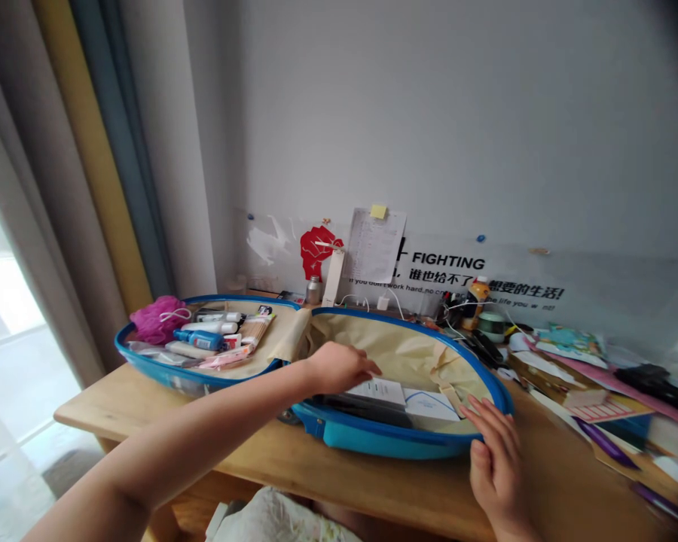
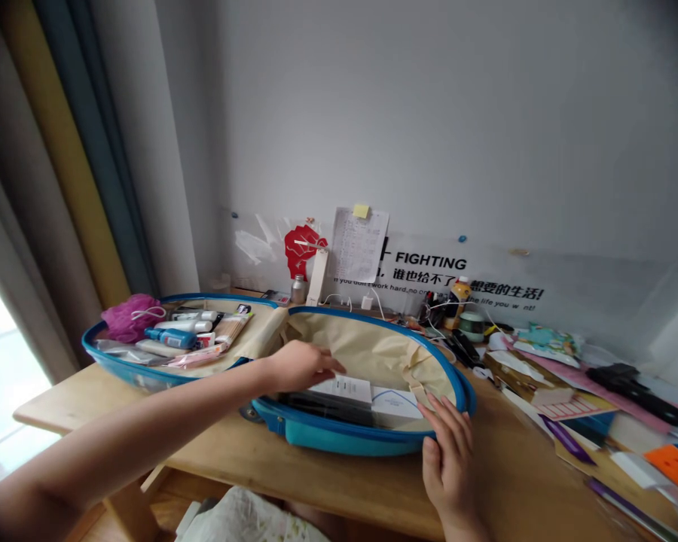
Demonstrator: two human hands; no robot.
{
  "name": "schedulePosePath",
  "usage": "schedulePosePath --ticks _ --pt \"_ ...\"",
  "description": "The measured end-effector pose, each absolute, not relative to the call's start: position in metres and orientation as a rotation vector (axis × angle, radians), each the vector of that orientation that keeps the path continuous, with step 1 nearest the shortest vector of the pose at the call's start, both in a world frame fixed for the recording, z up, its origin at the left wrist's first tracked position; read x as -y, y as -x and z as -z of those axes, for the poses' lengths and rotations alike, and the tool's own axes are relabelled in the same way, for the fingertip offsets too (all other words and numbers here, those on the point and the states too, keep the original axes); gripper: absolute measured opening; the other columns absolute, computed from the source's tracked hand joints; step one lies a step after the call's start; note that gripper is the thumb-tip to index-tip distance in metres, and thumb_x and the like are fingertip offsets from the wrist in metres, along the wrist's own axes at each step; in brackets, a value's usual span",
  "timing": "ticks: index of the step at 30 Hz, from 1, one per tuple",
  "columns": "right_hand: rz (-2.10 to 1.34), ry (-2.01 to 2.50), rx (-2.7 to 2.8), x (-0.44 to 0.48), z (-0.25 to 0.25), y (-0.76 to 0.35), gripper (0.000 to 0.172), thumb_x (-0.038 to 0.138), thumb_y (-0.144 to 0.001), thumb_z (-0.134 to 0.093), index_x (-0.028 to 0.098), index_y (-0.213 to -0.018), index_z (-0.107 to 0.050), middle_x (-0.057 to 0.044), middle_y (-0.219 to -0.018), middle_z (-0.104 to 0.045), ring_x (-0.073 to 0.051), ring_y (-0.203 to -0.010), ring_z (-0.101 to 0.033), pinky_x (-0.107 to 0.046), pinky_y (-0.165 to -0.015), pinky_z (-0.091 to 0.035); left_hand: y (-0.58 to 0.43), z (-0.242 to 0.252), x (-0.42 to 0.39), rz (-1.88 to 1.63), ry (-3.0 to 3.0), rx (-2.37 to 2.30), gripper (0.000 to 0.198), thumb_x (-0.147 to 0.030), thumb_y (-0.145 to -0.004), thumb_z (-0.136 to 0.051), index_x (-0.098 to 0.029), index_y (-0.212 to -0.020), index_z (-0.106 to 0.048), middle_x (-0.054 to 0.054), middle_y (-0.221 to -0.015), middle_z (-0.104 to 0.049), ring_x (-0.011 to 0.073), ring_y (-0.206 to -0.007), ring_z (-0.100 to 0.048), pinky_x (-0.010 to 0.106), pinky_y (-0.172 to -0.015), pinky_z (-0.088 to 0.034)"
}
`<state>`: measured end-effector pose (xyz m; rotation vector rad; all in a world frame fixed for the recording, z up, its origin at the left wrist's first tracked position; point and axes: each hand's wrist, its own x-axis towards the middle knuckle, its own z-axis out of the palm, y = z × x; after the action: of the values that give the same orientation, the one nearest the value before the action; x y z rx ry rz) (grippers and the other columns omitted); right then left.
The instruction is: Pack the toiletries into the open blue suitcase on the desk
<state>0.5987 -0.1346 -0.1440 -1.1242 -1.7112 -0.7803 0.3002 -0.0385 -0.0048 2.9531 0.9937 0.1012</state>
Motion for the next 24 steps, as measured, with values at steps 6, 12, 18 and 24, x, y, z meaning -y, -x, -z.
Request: schedulePosePath --ticks 6,12,18,24 --pt "0.746 1.079 1.676 0.133 0.145 -0.598 0.037 0.029 -0.098 -0.034 0.022 -0.123 -0.06 -0.011 -0.122 -0.066 -0.027 -0.124 -0.056 -0.048 -0.108 -0.038 -0.216 -0.015 0.001 -0.342 -2.738 -1.649 0.045 -0.026 -0.093 -0.041 -0.031 -0.135 -0.058 0.006 -0.105 -0.075 0.0254 -0.098 -0.069 0.032 -0.085 -0.049" --pt "0.743 1.083 1.679 0.132 0.145 -0.597 0.038 0.03 -0.098 -0.034 0.022 -0.125 -0.059 -0.012 -0.122 -0.066 -0.028 -0.122 -0.057 -0.048 -0.107 -0.038 -0.094 -0.009 -0.026 -0.302 -2.442 -2.05 0.058 -0.012 -0.074 -0.044 -0.025 -0.128 -0.062 0.006 -0.129 -0.066 0.0241 -0.113 -0.063 0.029 -0.088 -0.048" --pt "0.743 1.09 1.676 0.132 0.144 -0.597 0.037 0.031 -0.099 -0.033 0.022 -0.122 -0.06 -0.011 -0.122 -0.066 -0.028 -0.122 -0.057 -0.049 -0.108 -0.037 -0.027 0.006 -0.012 -0.136 -2.404 -2.088 0.043 -0.005 -0.071 -0.047 -0.018 -0.106 -0.068 0.007 -0.115 -0.067 0.0231 -0.104 -0.062 0.028 -0.087 -0.046" --pt "0.737 1.084 1.687 0.132 0.146 -0.599 0.036 0.031 -0.098 -0.034 0.021 -0.123 -0.059 -0.012 -0.123 -0.065 -0.028 -0.124 -0.055 -0.049 -0.108 -0.037 -0.008 0.022 -0.007 -0.172 -2.428 -2.092 0.044 -0.003 -0.065 -0.053 -0.02 -0.103 -0.067 0.005 -0.1 -0.065 0.0258 -0.104 -0.059 0.03 -0.088 -0.042"
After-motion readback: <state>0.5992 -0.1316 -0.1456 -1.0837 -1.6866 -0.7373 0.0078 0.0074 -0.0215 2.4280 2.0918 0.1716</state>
